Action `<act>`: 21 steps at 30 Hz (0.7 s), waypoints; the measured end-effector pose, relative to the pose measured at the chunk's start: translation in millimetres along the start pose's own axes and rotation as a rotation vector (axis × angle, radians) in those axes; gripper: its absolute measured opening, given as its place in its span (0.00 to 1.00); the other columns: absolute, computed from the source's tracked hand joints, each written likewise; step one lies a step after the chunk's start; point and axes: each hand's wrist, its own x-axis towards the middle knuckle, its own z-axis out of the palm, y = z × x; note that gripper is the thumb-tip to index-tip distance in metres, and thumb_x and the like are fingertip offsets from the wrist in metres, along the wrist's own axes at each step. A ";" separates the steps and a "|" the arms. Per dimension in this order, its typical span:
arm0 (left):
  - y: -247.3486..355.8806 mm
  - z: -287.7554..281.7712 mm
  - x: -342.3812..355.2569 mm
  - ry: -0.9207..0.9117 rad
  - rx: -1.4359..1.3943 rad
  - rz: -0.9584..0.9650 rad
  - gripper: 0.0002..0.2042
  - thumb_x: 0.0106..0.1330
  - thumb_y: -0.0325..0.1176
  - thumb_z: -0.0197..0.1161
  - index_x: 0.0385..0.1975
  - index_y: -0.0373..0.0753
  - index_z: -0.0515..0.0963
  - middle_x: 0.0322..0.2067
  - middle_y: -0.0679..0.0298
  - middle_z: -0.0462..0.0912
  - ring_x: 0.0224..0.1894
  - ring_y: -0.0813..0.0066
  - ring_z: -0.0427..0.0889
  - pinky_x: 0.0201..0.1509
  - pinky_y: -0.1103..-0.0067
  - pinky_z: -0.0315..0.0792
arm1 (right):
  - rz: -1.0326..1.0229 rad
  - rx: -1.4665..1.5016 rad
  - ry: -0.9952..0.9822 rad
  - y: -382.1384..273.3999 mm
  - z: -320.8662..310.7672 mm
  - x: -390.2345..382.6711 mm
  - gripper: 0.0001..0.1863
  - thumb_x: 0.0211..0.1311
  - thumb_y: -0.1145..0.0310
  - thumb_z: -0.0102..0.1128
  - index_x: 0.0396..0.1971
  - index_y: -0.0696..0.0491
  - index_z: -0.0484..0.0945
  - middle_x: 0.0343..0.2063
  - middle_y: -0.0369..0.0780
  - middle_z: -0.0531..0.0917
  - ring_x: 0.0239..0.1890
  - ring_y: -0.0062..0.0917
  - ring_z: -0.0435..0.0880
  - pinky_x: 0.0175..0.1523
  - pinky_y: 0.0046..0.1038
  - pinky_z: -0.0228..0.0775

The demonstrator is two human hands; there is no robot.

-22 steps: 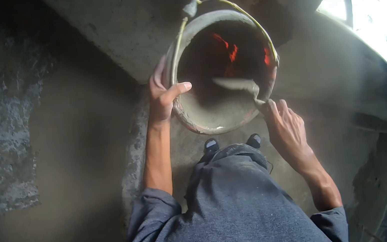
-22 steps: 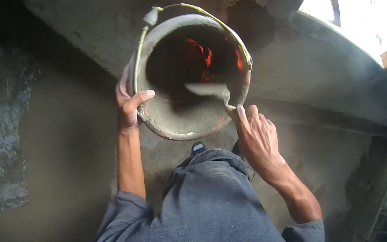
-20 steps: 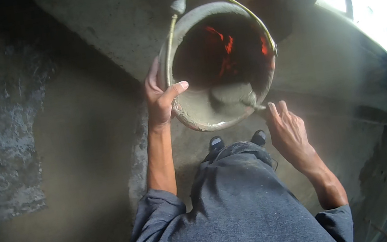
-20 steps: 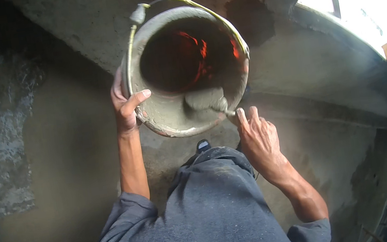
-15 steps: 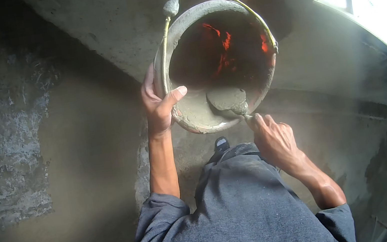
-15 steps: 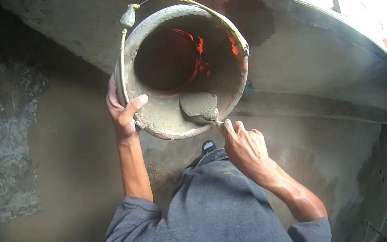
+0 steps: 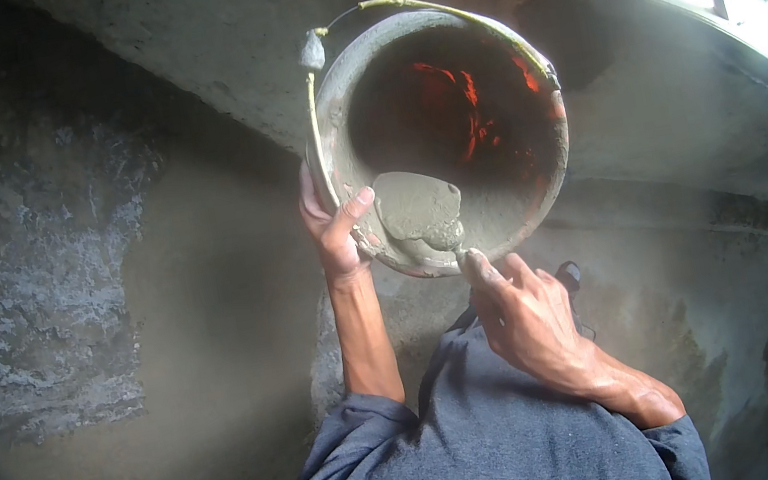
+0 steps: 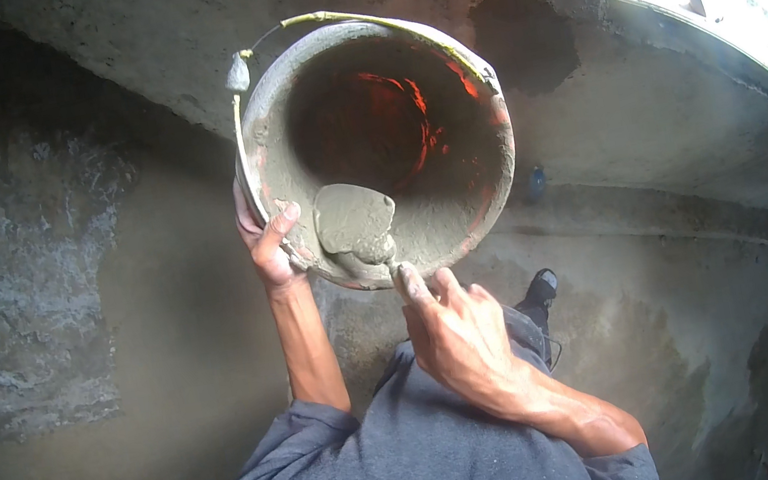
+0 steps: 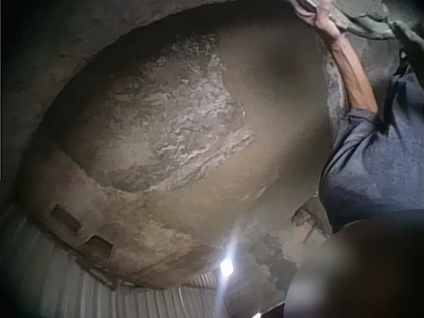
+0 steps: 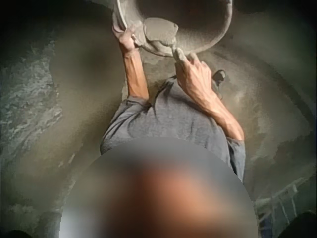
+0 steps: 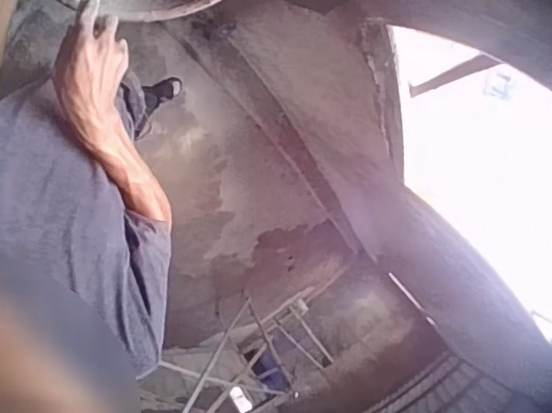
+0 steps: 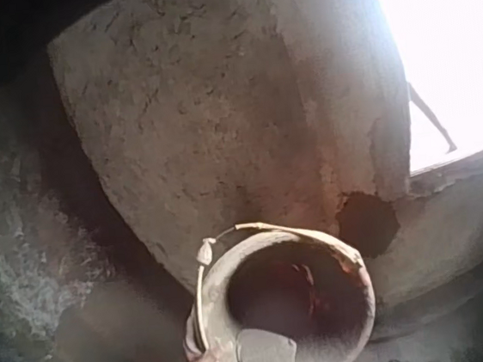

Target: The person patches and smooths a concrete wall by applying plaster from a bucket with a trowel.

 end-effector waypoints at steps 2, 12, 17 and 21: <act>-1.4 -3.7 -1.9 0.033 0.008 0.011 0.34 0.46 0.24 0.64 0.59 0.31 0.65 0.49 0.57 0.74 0.51 0.68 0.73 0.58 0.77 0.66 | 0.027 0.053 -0.038 -4.8 -2.6 0.2 0.26 0.53 0.72 0.59 0.55 0.57 0.69 0.29 0.45 0.74 0.23 0.35 0.77 0.30 0.35 0.67; 3.1 -16.8 -2.2 0.077 0.027 -0.001 0.37 0.43 0.27 0.64 0.60 0.31 0.64 0.54 0.55 0.71 0.52 0.66 0.72 0.61 0.75 0.63 | 0.088 -0.027 0.006 19.7 -22.8 8.2 0.21 0.55 0.73 0.56 0.51 0.57 0.72 0.29 0.46 0.75 0.24 0.37 0.78 0.32 0.37 0.69; 14.4 -16.4 -2.3 0.075 0.039 -0.059 0.39 0.39 0.26 0.61 0.60 0.32 0.63 0.55 0.55 0.69 0.56 0.66 0.68 0.62 0.76 0.62 | 0.072 -0.169 -0.110 0.9 -10.1 6.6 0.24 0.52 0.75 0.52 0.52 0.62 0.70 0.31 0.48 0.76 0.24 0.34 0.81 0.35 0.37 0.69; 24.0 4.5 -0.1 0.084 -0.011 0.000 0.40 0.36 0.24 0.58 0.60 0.31 0.63 0.53 0.56 0.70 0.55 0.66 0.69 0.61 0.77 0.63 | 0.042 -0.111 -0.096 -10.3 -7.4 10.4 0.26 0.51 0.73 0.54 0.53 0.65 0.68 0.33 0.50 0.76 0.26 0.33 0.81 0.36 0.38 0.69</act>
